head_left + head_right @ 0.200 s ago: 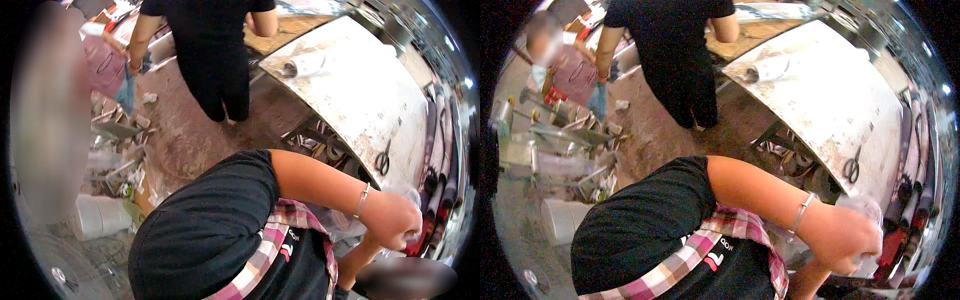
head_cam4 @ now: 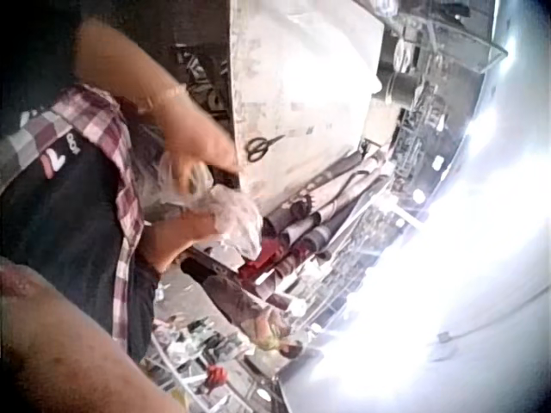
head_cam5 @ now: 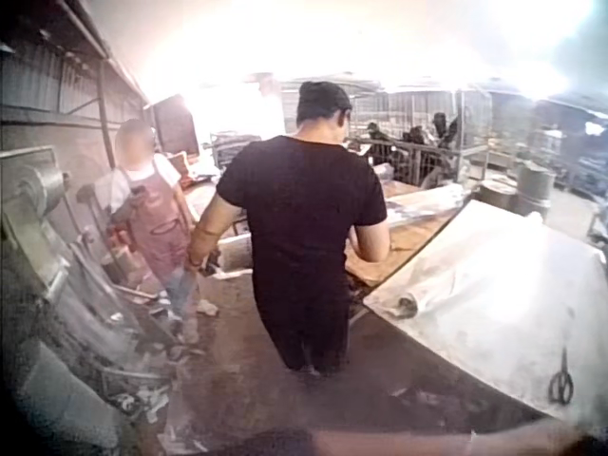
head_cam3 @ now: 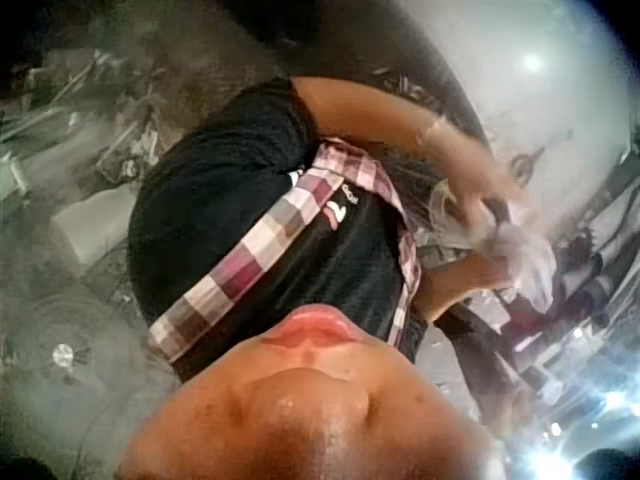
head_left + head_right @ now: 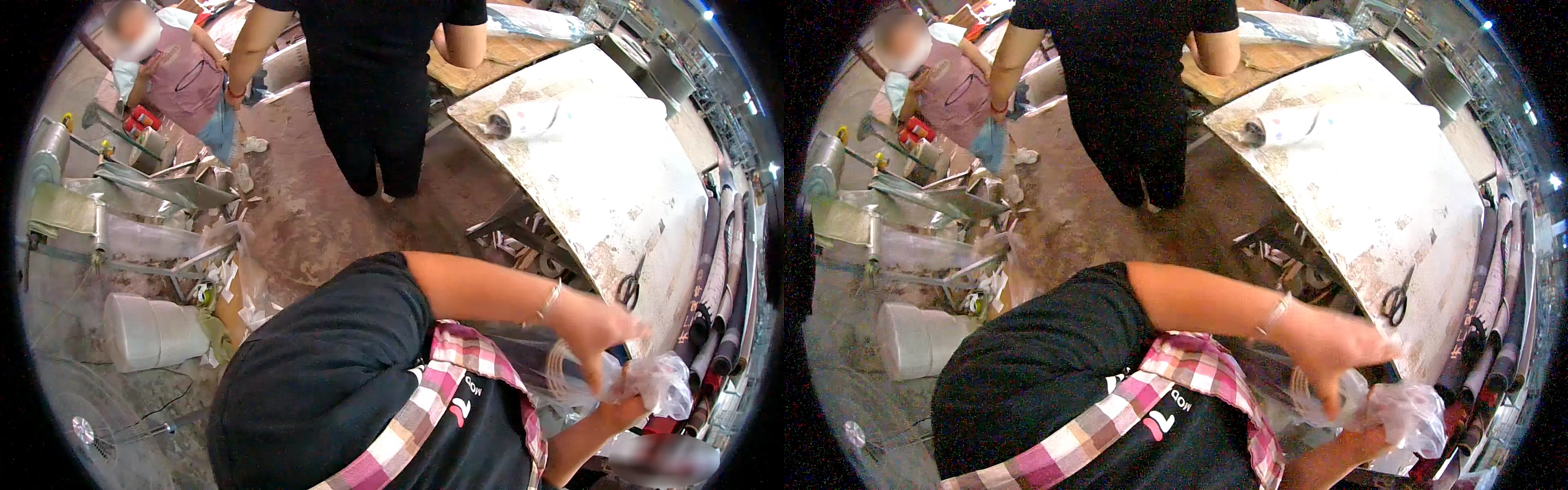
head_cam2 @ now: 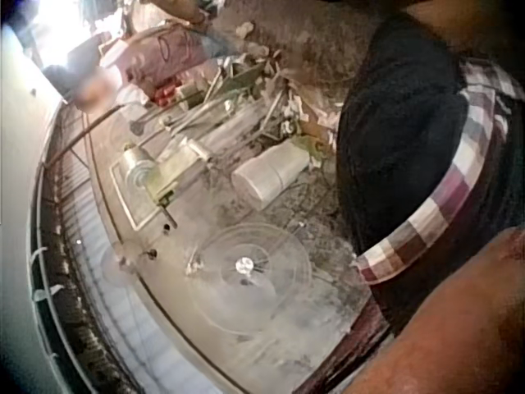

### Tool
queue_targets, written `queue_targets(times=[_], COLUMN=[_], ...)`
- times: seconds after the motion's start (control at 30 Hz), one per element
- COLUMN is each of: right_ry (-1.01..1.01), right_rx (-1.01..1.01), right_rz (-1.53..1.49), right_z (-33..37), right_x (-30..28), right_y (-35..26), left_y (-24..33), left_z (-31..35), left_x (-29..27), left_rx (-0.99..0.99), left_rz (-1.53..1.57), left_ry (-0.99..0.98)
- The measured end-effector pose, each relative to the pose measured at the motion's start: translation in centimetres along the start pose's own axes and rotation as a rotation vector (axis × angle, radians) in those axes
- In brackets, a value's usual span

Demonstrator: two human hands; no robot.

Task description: The person places rolled rugs into plastic sleeves, using shears to cut the plastic and tying the ends by hand.

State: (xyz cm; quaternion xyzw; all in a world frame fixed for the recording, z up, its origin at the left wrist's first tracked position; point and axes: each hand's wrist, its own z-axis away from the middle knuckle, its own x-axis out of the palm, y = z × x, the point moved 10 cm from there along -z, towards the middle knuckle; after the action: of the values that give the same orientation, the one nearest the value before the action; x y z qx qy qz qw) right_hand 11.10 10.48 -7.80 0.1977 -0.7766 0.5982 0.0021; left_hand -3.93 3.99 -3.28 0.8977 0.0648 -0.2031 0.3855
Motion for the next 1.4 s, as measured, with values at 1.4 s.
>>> queue_targets(times=[1.4], right_ry=[-0.626], right_rx=[0.226], right_rz=[0.906], right_z=[2.3], right_x=[2.5], right_y=[-0.5], left_y=[-2.1], left_z=[0.9], left_x=[8.5], left_rx=[-0.261], left_rz=[-0.732], left_ry=[-0.079])
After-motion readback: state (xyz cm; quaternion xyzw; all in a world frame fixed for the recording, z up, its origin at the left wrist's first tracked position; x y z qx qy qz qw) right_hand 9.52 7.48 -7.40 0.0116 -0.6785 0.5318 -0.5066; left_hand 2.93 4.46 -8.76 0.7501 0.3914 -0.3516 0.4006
